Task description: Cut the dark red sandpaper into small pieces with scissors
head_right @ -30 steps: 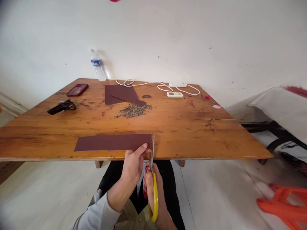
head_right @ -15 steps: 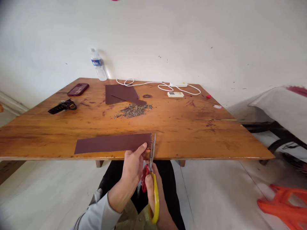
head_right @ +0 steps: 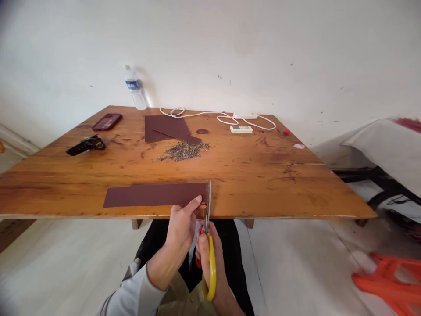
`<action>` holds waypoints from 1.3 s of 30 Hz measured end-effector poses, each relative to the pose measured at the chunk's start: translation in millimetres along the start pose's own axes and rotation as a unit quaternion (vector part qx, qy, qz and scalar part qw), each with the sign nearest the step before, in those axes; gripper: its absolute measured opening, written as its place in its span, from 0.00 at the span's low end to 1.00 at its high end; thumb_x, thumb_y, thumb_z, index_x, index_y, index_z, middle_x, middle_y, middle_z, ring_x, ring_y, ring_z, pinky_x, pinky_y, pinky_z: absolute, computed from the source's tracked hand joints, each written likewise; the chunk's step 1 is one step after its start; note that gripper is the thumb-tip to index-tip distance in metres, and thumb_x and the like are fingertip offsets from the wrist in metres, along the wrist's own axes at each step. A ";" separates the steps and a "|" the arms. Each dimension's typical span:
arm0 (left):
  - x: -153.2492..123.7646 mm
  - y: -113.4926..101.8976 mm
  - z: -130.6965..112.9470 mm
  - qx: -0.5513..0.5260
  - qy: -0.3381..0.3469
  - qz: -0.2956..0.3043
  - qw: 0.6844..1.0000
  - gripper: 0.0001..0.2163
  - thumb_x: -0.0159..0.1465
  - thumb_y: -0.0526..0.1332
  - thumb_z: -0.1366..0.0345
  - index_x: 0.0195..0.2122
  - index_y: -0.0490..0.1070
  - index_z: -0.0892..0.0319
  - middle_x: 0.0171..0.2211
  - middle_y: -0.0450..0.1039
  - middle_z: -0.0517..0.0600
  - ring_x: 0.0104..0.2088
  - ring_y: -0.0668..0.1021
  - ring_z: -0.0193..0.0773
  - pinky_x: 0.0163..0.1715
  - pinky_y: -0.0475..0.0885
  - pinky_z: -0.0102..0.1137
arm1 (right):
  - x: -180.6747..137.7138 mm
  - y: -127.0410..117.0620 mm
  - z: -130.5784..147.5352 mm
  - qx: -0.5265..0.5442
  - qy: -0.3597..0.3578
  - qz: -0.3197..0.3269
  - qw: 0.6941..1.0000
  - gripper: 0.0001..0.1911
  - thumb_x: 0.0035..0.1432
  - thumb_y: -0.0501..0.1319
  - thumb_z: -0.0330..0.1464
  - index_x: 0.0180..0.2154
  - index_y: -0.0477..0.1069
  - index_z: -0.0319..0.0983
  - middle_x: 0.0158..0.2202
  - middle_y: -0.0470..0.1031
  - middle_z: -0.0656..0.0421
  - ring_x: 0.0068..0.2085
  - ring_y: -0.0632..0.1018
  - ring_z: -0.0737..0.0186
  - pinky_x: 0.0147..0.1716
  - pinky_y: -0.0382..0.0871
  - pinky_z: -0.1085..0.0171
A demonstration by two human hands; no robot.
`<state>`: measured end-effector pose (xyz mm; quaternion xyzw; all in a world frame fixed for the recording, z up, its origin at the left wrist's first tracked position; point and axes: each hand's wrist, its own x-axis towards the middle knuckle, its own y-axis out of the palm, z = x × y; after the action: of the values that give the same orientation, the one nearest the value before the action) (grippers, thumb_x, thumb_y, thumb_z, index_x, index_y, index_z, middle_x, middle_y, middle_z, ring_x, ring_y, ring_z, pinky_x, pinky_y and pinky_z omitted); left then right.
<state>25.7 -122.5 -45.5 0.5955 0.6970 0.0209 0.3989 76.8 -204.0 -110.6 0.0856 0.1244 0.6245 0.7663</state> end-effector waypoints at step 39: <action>1.5 -0.8 1.2 0.004 0.001 0.006 1.000 0.15 0.48 0.74 0.61 0.26 0.67 0.59 0.20 0.72 0.47 0.16 0.71 0.31 0.15 0.61 0.26 | 5.6 3.7 -0.1 0.080 0.097 -0.069 0.990 0.28 0.50 0.67 0.59 0.36 0.70 0.42 0.16 0.56 0.73 0.14 0.52 0.77 0.09 0.47 0.77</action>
<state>25.8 -121.9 -47.5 0.6014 0.6938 0.0218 0.3956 74.4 -197.8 -110.0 0.0767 0.2529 0.5637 0.7825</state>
